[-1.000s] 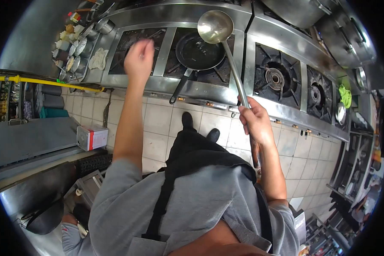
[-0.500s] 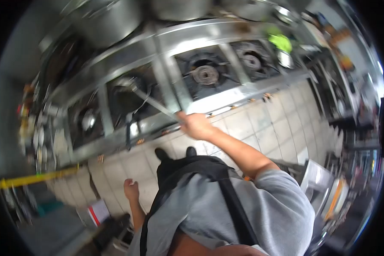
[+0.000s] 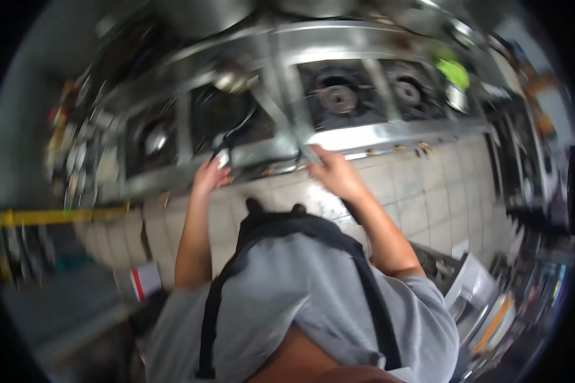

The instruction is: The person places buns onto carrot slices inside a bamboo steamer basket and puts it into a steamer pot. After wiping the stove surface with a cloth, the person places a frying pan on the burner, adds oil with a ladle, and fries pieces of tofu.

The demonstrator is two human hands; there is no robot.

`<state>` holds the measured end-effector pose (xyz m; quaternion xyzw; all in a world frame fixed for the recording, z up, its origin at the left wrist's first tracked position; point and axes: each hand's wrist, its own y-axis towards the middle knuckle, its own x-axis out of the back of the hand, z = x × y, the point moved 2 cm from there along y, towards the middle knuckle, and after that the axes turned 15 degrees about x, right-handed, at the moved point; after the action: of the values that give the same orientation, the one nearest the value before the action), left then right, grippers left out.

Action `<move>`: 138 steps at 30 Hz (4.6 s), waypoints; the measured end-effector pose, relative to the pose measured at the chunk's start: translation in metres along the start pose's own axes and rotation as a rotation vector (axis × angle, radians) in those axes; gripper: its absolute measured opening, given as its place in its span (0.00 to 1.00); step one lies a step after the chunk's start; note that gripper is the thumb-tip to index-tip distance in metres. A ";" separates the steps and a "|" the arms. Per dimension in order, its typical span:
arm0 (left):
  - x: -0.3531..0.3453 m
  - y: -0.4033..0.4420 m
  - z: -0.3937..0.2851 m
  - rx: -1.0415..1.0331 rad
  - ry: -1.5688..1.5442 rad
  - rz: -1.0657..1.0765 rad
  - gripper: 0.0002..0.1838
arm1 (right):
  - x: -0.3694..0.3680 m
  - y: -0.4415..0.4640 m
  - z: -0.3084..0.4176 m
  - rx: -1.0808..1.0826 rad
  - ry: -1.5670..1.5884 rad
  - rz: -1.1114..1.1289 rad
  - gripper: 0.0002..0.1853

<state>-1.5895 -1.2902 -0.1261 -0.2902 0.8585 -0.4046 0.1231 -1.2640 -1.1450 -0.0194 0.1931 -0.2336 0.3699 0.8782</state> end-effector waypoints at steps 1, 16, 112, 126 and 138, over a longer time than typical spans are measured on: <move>-0.001 0.000 -0.001 -0.015 0.025 -0.025 0.21 | 0.004 0.000 0.008 0.046 0.103 -0.023 0.23; 0.067 0.037 -0.017 -0.203 0.228 -0.088 0.16 | -0.034 0.010 0.034 -0.161 0.160 -0.124 0.22; 0.362 0.053 0.239 0.046 0.845 -0.175 0.18 | -0.127 0.110 0.170 -0.546 0.533 -0.073 0.17; 0.246 0.050 0.065 -0.273 0.431 0.172 0.16 | -0.161 0.057 0.155 -0.579 0.149 -0.073 0.23; 0.122 0.042 -0.008 0.050 0.141 0.628 0.17 | -0.166 0.048 0.156 -0.481 -0.176 -0.065 0.25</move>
<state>-1.7075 -1.3376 -0.1501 0.0208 0.9022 -0.3870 0.1895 -1.4438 -1.2864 0.0235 0.0176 -0.3842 0.2571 0.8866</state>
